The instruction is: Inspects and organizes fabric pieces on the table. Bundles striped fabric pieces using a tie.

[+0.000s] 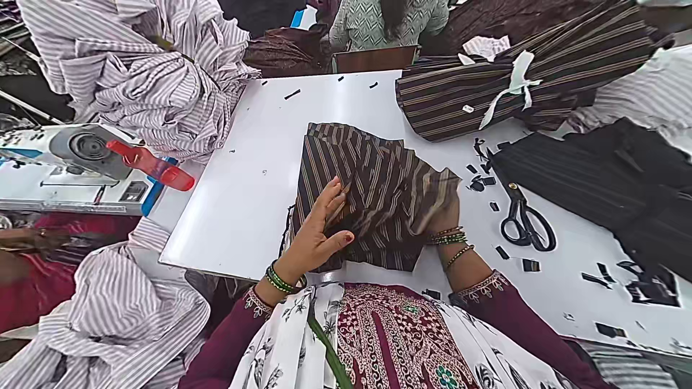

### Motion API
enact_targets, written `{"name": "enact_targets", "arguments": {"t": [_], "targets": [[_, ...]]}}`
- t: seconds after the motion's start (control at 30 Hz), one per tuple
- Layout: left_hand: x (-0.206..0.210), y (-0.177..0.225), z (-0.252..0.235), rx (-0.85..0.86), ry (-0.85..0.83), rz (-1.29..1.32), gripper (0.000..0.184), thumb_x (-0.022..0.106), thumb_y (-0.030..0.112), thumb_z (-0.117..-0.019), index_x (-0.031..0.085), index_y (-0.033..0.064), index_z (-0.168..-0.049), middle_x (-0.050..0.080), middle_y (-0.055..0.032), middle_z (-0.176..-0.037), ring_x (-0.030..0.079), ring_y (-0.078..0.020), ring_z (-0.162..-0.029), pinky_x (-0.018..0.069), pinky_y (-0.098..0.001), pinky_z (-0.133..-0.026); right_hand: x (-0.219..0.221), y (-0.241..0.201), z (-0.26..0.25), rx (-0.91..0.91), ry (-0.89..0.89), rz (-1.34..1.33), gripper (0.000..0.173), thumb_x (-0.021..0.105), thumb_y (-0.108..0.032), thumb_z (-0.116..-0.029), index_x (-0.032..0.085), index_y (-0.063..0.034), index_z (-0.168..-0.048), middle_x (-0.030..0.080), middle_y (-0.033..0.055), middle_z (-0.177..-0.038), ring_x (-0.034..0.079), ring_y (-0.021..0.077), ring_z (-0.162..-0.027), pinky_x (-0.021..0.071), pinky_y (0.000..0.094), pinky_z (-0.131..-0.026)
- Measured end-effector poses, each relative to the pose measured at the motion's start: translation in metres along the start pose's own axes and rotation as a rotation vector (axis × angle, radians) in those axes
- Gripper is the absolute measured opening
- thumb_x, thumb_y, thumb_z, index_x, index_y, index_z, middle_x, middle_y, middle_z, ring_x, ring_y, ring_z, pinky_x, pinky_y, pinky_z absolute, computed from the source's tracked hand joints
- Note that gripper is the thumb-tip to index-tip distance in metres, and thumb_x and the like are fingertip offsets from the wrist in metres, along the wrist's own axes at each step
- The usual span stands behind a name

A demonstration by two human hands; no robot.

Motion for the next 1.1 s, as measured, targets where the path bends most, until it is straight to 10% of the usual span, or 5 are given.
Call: {"name": "enact_targets", "arguments": {"t": [0.27, 0.43, 0.6, 0.9, 1.1], "targets": [[0.020, -0.043, 0.041, -0.403, -0.241, -0.611, 0.079, 0.078, 0.018, -0.0822, 0.044, -0.0139, -0.146, 0.044, -0.0349, -0.152, 0.043, -0.0495, -0.142, 0.0343, -0.0630, -0.114, -0.029, -0.041, -0.002, -0.452, 0.116, 0.067, 0.037, 0.056, -0.004, -0.0875, 0.050, 0.0118, -0.121, 0.059, 0.0092, -0.108, 0.047, -0.0049, -0.066, 0.0403, 0.0135, -0.060], [-0.069, -0.059, 0.048, -0.556, 0.439, -0.175, 0.019, 0.053, 0.003, -0.1006, 0.064, -0.0078, -0.110, 0.071, -0.0063, -0.095, 0.069, -0.0067, -0.090, 0.0571, -0.0279, -0.087, 0.045, -0.033, 0.023, -0.534, -0.464, 0.249, 0.029, 0.051, -0.003, -0.0867, 0.074, 0.0060, -0.102, 0.071, 0.0225, -0.108, 0.068, 0.0280, -0.098, 0.0555, 0.0387, -0.083], [-0.161, -0.075, 0.112, -0.640, 1.219, 0.191, 0.030, 0.042, 0.015, -0.1086, 0.047, 0.0008, -0.135, 0.063, -0.0076, -0.106, 0.067, -0.0097, -0.091, 0.0575, -0.0292, -0.080, 0.069, -0.012, 0.027, -0.372, -0.760, 0.365, 0.036, 0.048, -0.004, -0.0895, 0.074, 0.0034, -0.112, 0.072, 0.0221, -0.108, 0.068, 0.0335, -0.100, 0.0527, 0.0473, -0.090], [-0.010, -0.020, 0.056, -0.070, -0.137, -0.717, 0.070, 0.078, 0.040, -0.0827, 0.061, 0.0015, -0.139, 0.055, -0.0234, -0.147, 0.049, -0.0461, -0.139, 0.0409, -0.0632, -0.110, 0.069, -0.004, 0.019, -0.308, -0.703, 0.361, 0.033, 0.050, -0.007, -0.0896, 0.073, 0.0056, -0.110, 0.071, 0.0205, -0.103, 0.067, 0.0245, -0.094, 0.0519, 0.0395, -0.087], [-0.078, -0.053, 0.056, -0.322, 0.348, -0.267, 0.027, 0.053, 0.013, -0.1022, 0.069, -0.0080, -0.108, 0.072, -0.0123, -0.098, 0.069, -0.0156, -0.094, 0.0535, -0.0382, -0.089, 0.060, -0.001, 0.018, -0.275, -0.656, 0.321, 0.032, 0.051, -0.007, -0.0900, 0.072, 0.0078, -0.110, 0.070, 0.0213, -0.106, 0.065, 0.0209, -0.095, 0.0508, 0.0345, -0.088]]}}
Point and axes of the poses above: each hand's wrist, its own z-axis away from the middle knuckle, its own x-axis out of the palm, y = z × x, the point moved 10 cm from there along -z, towards the middle knuckle
